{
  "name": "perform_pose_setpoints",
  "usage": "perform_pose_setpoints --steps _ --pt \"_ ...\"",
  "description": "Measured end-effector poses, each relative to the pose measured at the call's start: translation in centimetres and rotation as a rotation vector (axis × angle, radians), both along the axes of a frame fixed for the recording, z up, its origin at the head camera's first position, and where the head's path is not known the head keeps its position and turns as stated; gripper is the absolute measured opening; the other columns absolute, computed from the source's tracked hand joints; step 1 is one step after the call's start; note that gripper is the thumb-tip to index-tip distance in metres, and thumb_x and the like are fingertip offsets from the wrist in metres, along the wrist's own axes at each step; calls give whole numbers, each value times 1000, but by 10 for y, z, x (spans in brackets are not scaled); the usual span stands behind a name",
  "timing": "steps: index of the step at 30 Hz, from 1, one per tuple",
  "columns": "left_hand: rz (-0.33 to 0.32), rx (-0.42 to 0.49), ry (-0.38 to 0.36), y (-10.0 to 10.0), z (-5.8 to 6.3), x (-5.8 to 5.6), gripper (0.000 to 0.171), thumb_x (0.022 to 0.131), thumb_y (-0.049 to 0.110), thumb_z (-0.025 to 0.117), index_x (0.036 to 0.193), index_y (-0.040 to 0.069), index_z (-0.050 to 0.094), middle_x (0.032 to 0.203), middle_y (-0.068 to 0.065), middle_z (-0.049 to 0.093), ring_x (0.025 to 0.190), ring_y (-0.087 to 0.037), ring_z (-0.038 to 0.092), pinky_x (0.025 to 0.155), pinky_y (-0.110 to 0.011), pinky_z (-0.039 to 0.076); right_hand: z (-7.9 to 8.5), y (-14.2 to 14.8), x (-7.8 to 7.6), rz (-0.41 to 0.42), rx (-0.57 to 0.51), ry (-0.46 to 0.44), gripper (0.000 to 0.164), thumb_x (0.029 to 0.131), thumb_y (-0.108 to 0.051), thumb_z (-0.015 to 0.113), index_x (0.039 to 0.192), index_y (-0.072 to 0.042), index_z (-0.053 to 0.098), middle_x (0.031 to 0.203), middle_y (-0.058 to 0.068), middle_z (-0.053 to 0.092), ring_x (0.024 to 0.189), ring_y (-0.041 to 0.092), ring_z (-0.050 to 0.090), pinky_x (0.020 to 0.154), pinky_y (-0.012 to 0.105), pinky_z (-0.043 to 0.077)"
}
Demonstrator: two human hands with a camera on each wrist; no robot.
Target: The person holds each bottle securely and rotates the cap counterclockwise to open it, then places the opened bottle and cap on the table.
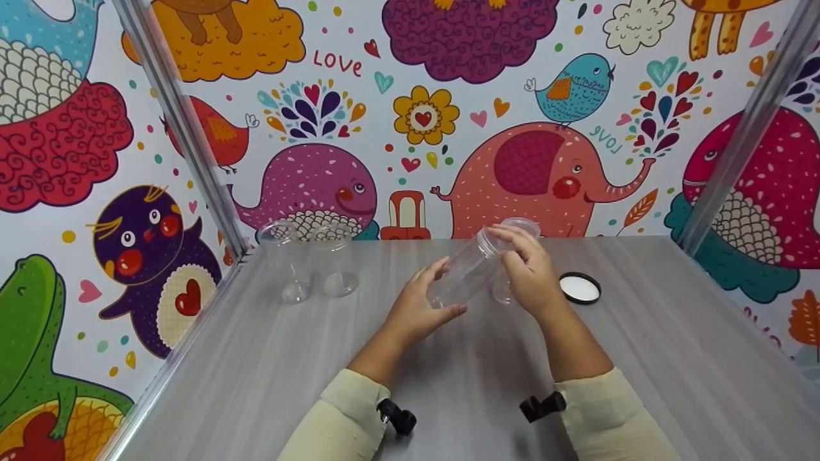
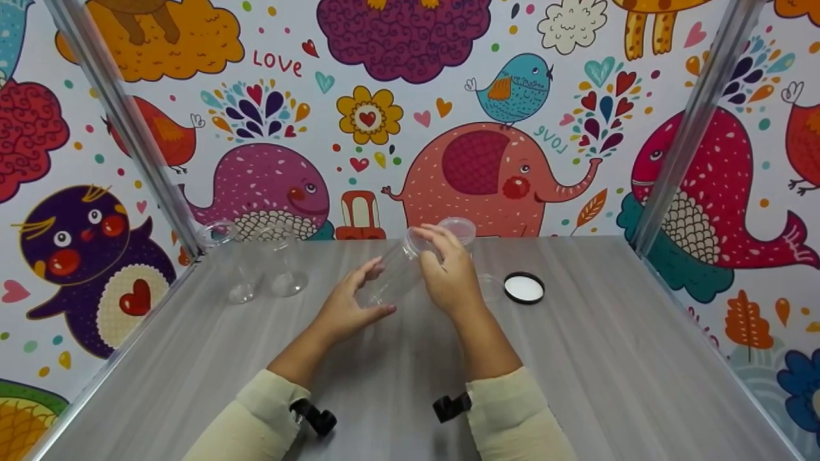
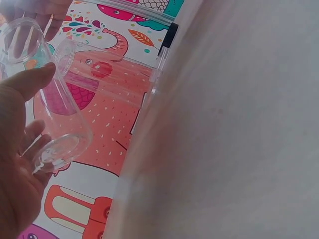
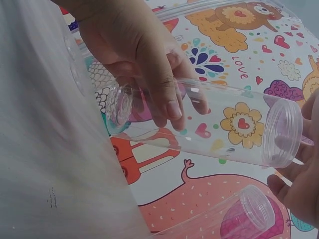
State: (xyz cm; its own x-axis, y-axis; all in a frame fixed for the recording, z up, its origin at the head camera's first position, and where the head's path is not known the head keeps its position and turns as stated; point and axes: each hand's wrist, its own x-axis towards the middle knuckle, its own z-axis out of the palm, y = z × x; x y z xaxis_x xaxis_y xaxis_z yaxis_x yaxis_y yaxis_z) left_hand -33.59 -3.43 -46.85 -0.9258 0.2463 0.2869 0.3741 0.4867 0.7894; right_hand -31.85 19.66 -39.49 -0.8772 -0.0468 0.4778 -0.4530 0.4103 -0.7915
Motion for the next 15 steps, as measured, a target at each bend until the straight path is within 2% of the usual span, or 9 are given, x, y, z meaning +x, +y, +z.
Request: perform_pose_setpoints --steps 5,8,11,15 --pt "2 7 -5 0 1 0 92 80 53 91 159 46 43 157 8 58 146 -21 56 115 -62 52 0 0 -1 -53 13 38 38 108 -28 56 143 -17 68 154 8 59 143 29 53 119 62 47" --pt "2 5 -10 0 1 1 93 80 54 91 159 45 43 157 8 58 147 -21 55 115 -62 52 1 0 -2 -126 40 43 45 105 -41 65 142 -16 69 150 9 62 133 30 57 113 60 51" --pt "0 -2 -6 0 1 1 95 79 58 90 160 44 43 157 9 58 148 -21 55 115 -62 52 1 0 -3 -177 71 12 52 102 -51 67 141 -17 70 149 10 63 125 32 61 109 59 54" --pt "-9 -3 2 0 1 1 95 80 58 89 161 42 43 157 7 58 148 -22 54 115 -62 52 0 -1 -3 -190 102 -62 59 100 -61 65 142 -20 69 151 10 60 125 33 61 107 57 57"
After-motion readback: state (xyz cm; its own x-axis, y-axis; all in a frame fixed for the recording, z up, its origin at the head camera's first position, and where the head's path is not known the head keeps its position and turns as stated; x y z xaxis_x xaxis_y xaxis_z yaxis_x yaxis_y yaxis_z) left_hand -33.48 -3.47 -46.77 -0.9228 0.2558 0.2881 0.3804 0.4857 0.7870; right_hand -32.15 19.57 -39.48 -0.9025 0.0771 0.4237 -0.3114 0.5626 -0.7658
